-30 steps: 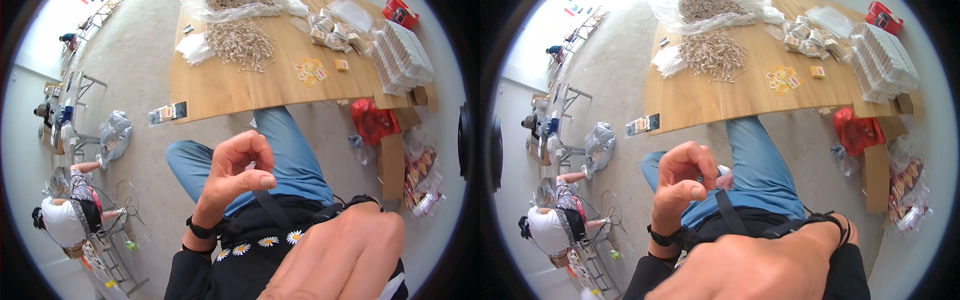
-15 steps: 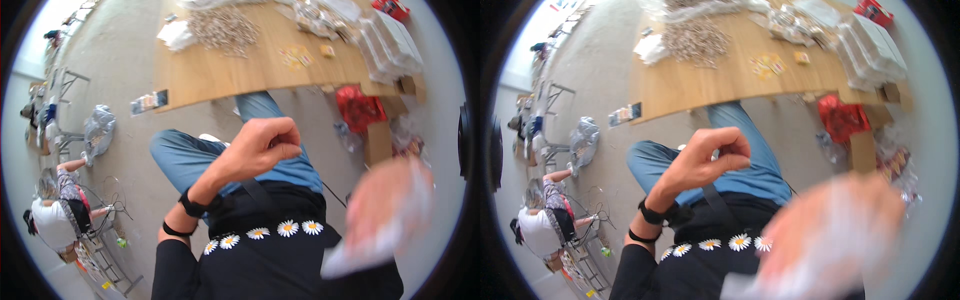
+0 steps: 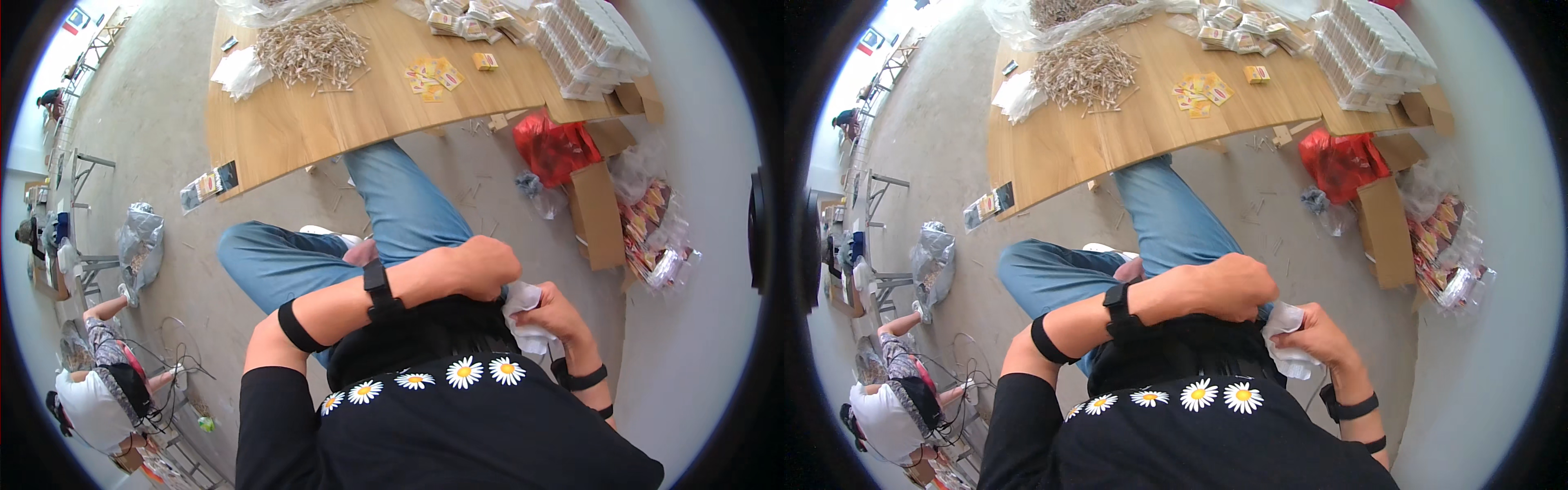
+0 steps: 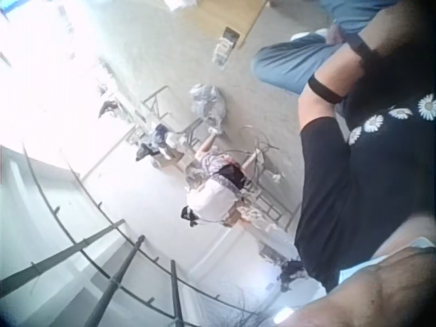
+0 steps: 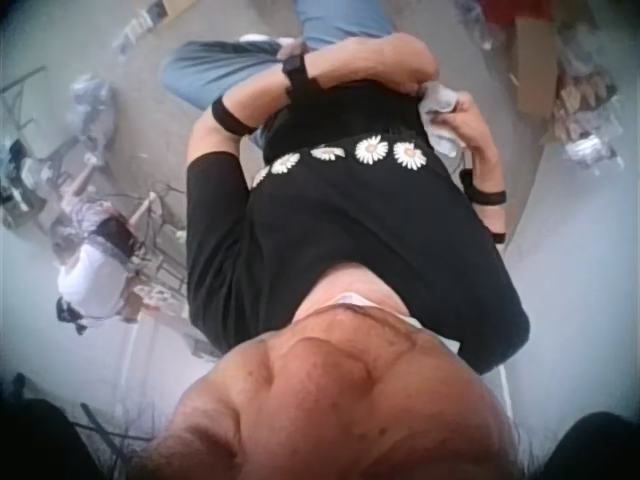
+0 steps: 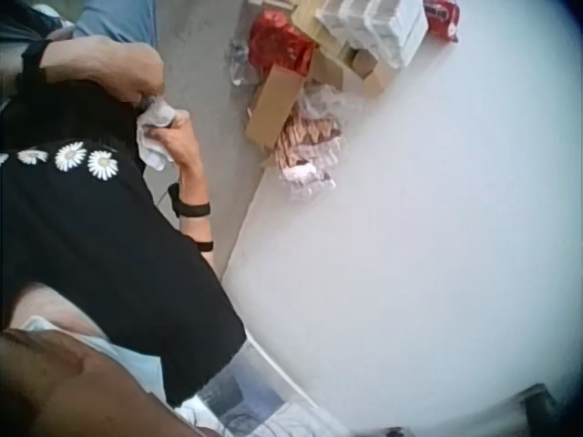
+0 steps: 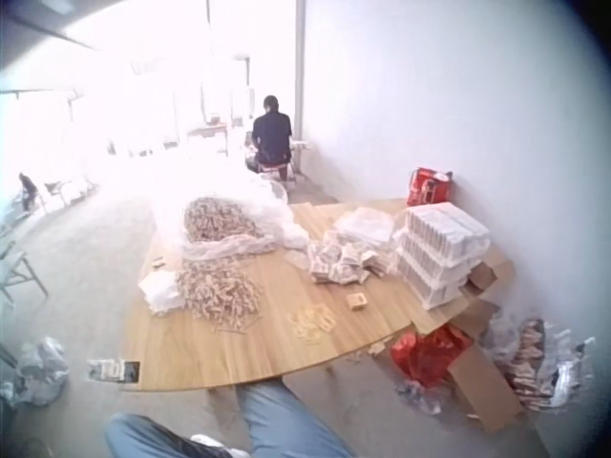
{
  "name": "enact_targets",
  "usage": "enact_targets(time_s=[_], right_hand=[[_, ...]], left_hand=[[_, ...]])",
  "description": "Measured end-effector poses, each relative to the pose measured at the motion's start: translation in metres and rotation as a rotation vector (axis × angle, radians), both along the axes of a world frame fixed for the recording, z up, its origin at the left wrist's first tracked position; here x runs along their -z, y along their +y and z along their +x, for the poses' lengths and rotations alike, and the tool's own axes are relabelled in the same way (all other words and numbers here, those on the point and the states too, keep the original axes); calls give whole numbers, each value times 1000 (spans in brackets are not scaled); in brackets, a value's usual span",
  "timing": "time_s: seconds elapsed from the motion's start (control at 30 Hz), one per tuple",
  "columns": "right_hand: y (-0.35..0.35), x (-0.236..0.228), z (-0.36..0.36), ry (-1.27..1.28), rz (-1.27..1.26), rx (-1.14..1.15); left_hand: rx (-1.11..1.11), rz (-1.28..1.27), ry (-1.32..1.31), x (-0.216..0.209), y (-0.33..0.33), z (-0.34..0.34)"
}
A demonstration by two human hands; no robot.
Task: Organizing and packing small wooden sticks into packaging sleeves at a workshop table.
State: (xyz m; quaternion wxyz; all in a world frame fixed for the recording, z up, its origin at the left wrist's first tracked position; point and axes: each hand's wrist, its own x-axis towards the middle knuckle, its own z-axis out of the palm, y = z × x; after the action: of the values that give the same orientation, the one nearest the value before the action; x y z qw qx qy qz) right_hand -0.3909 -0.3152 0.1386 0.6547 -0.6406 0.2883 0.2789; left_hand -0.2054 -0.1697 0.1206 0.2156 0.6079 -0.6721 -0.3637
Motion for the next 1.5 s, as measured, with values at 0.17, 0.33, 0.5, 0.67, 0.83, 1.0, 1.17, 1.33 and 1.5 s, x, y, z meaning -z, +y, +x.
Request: enact_targets(time_s=[0.17,0.33,0.5,0.67,0.83,1.0,1.17,1.33,1.5], right_hand=[[32,15,9,-235,-320,62],[37,42,16,-709,-1075,-13],[33,51,33,-908,-1328,-117],[23,41,18,-841,-1084,-169],[32,36,10,-815,-1125,-156],[26,71,-8,-693,-1166,-51],[26,68,-3,-820,-1007,-27],[36,51,7,-883,-1021,-24],[37,53,8,-838,-1268,-132]], left_hand=[[-97,-293,-70,10,-5,-5],[-202,-435,93,-1,-3,-7],[-211,-654,198,-7,-5,-14],[-180,-543,213,-11,-3,-10],[-172,-496,153,-8,-4,-13],[-91,-506,22,-14,1,-22],[-27,-441,-131,-19,11,-27],[-123,-434,-203,-8,9,-24],[-112,-588,-137,-11,14,-32]])
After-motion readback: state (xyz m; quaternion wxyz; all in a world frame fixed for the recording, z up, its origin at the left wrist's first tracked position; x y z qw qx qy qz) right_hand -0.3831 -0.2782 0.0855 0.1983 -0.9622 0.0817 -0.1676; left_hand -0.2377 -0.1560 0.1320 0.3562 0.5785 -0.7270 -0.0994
